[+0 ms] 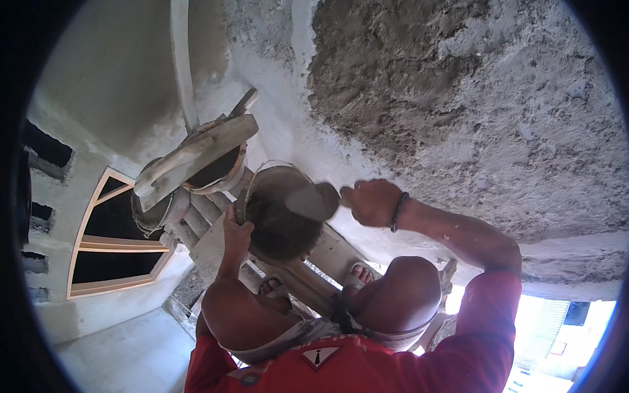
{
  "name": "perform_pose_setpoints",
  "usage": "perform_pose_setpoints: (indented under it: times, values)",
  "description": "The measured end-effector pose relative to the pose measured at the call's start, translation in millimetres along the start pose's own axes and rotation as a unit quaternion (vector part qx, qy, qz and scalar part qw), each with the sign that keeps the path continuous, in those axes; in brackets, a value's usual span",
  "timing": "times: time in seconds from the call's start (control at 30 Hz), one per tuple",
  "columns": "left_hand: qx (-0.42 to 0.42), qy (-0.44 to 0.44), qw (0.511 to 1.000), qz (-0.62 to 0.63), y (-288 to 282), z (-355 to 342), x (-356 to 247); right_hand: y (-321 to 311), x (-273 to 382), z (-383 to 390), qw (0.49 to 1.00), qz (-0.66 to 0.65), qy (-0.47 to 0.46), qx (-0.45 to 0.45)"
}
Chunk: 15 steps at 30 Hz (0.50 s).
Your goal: The person applies plaster to a wall using a trowel, taking mortar from a bucket and spreading it onto the surface.
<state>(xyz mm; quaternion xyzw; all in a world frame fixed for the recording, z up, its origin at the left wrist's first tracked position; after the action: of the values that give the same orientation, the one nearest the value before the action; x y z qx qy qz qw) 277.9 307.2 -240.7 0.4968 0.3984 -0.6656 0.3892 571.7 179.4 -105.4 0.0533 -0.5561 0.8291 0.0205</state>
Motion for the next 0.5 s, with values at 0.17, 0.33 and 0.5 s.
perform_pose_setpoints:
  times: [0.17,0.33,0.5]
  values:
    - [-0.006,0.065,0.998,0.012,-7,1,4,-31,-32,-2,0.989,-0.090,-0.007,-0.118]
    - [0.000,0.048,0.999,0.015,-12,-6,9,-9,-102,5,0.925,-0.291,0.216,-0.114]
    - [0.006,0.052,0.998,0.020,-10,-12,10,-7,-145,-16,0.880,-0.358,0.258,-0.176]
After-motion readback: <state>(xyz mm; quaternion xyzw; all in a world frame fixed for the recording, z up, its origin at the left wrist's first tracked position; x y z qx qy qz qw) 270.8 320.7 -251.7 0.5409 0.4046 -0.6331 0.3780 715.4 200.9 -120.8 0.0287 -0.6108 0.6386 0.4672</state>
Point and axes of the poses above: each hand's wrist, its own z-axis away from the middle knuckle, its own y-axis out of the palm, x = y × z, the point moved 3 cm from there along -z, towards the middle knuckle, and after that the axes turned 2 degrees about z, right-handed, at the moved point
